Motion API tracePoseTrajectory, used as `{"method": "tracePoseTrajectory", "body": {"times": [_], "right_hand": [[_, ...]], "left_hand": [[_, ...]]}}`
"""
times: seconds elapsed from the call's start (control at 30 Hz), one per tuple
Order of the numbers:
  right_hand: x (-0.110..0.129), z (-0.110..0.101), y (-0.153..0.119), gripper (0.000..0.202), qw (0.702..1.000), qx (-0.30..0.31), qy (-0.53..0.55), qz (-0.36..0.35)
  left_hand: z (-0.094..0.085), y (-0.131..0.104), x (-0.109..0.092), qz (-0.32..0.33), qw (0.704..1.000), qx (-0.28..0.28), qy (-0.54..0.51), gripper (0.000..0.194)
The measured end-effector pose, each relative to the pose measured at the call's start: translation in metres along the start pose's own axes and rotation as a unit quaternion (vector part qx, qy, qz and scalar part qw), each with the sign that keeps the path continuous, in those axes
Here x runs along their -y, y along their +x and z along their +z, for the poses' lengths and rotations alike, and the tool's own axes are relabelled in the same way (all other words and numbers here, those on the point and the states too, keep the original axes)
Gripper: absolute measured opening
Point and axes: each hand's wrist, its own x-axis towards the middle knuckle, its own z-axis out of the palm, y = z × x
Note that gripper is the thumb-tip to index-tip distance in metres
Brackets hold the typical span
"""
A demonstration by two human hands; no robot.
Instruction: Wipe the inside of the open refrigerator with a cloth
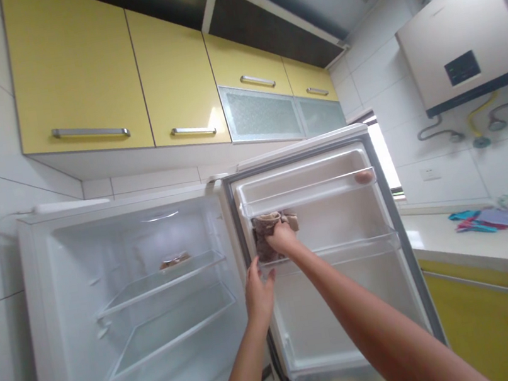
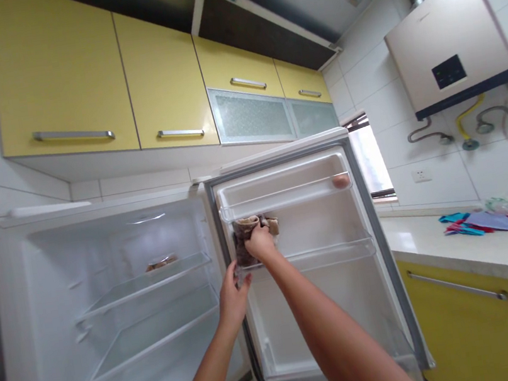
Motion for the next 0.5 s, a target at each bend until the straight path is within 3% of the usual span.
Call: {"method": "tracePoseTrajectory", "body": {"times": [0.1,0.27,0.5], "right_hand": [[0.005,0.003,0.006,0.056,0.996,0.037,-0.004,-0.079],[-0.021,-0.017,0.007,0.049,0.966,0.139,-0.055,-0.213],[-0.065,-0.054,-0.005,0.017,0.938,0.219,-0.152,-0.220]], "left_hand": [[-0.001,0.000,-0.004,-0.012,1.000,0.001,-0.001,0.068],[-0.002,-0.001,-0.010,-0.002,1.000,-0.002,0.000,0.067],[-0.005,-0.001,-0.011,-0.021,1.000,0.012,0.017,0.069]]}}
